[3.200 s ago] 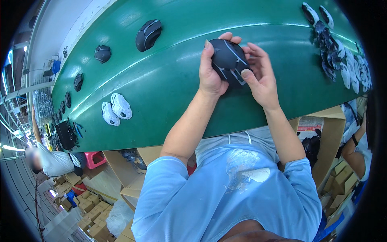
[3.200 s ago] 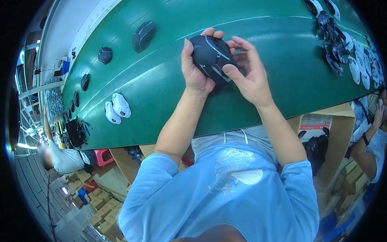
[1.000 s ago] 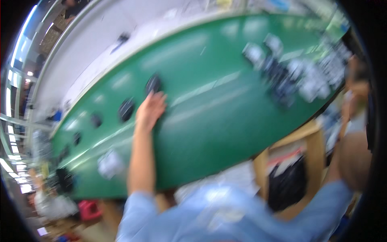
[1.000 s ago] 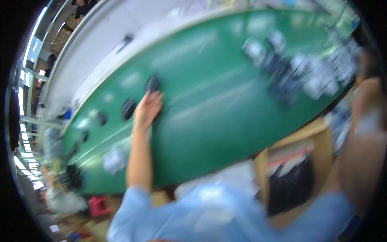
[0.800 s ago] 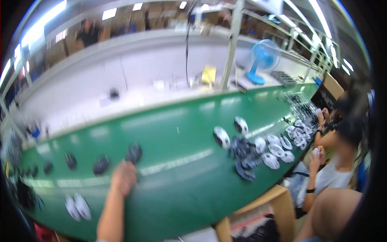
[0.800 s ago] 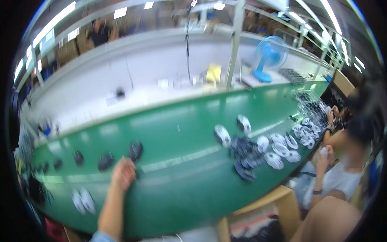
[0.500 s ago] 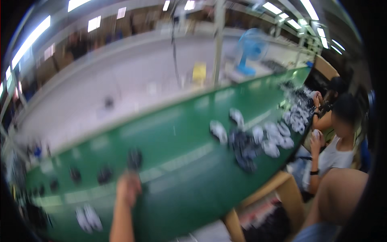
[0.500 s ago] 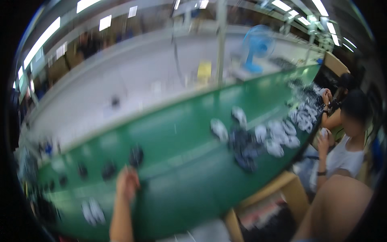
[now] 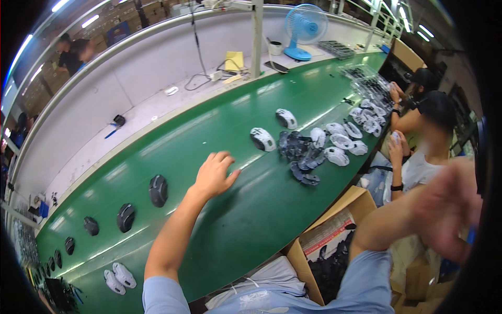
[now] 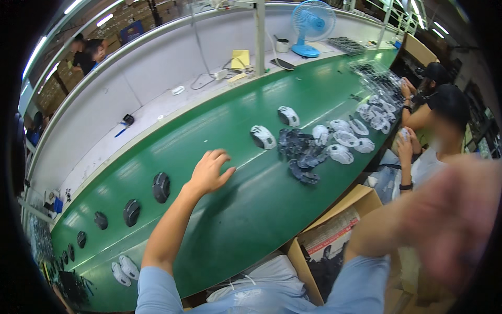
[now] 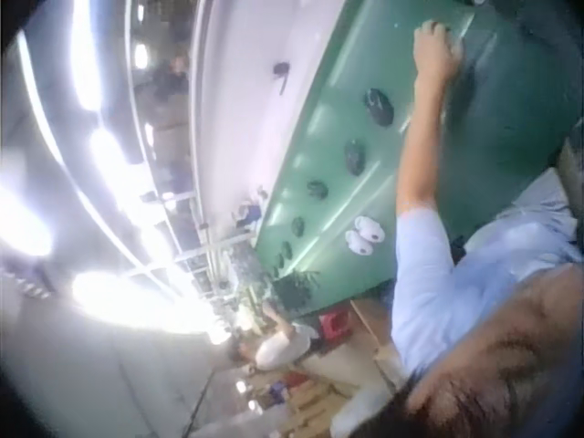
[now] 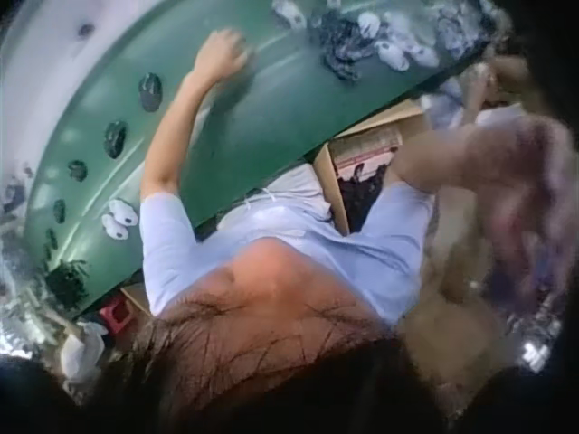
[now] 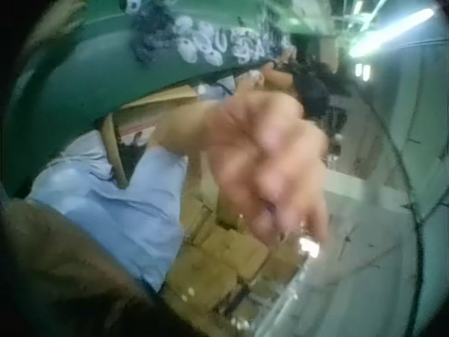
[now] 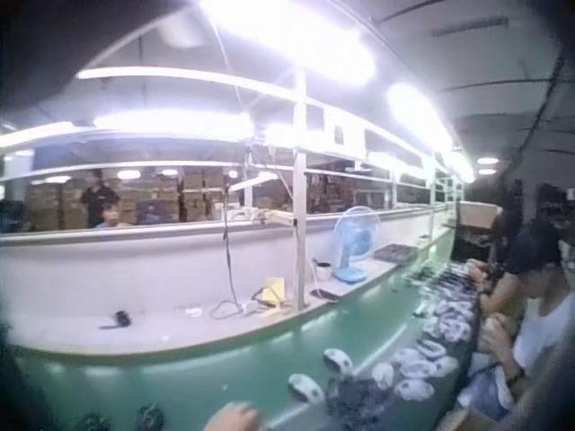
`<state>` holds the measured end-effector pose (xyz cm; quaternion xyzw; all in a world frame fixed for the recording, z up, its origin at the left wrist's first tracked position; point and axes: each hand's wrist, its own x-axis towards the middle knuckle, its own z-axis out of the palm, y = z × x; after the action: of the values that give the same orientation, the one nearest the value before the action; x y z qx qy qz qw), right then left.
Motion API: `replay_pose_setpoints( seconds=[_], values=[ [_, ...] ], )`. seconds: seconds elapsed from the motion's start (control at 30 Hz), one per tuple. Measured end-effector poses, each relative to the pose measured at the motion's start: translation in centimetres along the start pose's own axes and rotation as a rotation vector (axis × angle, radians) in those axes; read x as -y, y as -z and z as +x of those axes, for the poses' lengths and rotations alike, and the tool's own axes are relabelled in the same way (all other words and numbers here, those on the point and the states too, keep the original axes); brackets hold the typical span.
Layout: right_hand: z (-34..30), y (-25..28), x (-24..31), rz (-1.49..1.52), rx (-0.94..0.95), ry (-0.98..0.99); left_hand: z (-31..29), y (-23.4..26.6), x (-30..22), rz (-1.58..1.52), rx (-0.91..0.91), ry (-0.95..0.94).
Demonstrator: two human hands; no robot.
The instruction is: Assembling individual components of computer mice on a factory production line.
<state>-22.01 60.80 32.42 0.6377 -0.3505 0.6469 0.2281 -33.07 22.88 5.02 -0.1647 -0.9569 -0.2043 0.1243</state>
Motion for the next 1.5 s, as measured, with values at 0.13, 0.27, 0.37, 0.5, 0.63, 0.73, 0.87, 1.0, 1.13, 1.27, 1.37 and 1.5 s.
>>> replay_pose_setpoints(
  seconds=[0.13,0.27,0.37,0.5,0.63,0.73,0.87,1.0,1.13,1.27,1.37,1.5],
  values=[
    [-16.3,0.4,-7.1,-0.089,-0.429,-0.354,7.2,-4.4,-1.5,0.262,0.041,-0.203],
    [-34.3,2.9,-4.4,-0.466,-0.918,-0.9,11.7,-9.1,0.1,0.325,0.176,-0.148],
    [-40.8,5.4,1.5,-1.001,-1.131,-1.233,13.9,-9.4,1.2,0.271,0.284,-0.227],
    [-49.7,7.5,7.3,-1.285,-1.008,-1.559,15.0,-6.7,2.8,0.33,0.377,-0.086],
    [-53.5,5.3,9.6,-1.452,-0.351,-2.029,15.6,-9.6,3.1,0.308,0.425,-0.065],
    [-53.8,2.8,6.8,-1.338,0.088,-2.274,14.9,-10.6,3.2,0.12,0.156,0.04],
    [-56.1,1.2,7.7,-1.323,0.189,-2.148,15.6,-10.8,1.3,0.28,0.293,-0.01],
    [-53.5,1.4,7.8,-1.476,-0.086,-1.675,11.1,-7.5,2.4,-0.103,0.145,0.17],
    [-47.1,4.1,6.3,-1.209,-0.633,-1.409,2.2,-2.7,1.3,-0.577,0.086,0.525],
    [-35.7,0.6,-1.9,-0.558,-0.648,-1.077,-8.4,-2.2,2.7,-1.381,-0.014,0.623],
    [-29.1,-6.7,-12.1,-0.033,-0.511,-0.997,-13.1,-1.6,0.7,-1.709,-0.183,0.591],
    [-26.3,-17.0,-20.3,0.365,-0.367,-1.193,-16.3,-0.9,-2.0,-1.793,-0.393,0.623]
  ],
)
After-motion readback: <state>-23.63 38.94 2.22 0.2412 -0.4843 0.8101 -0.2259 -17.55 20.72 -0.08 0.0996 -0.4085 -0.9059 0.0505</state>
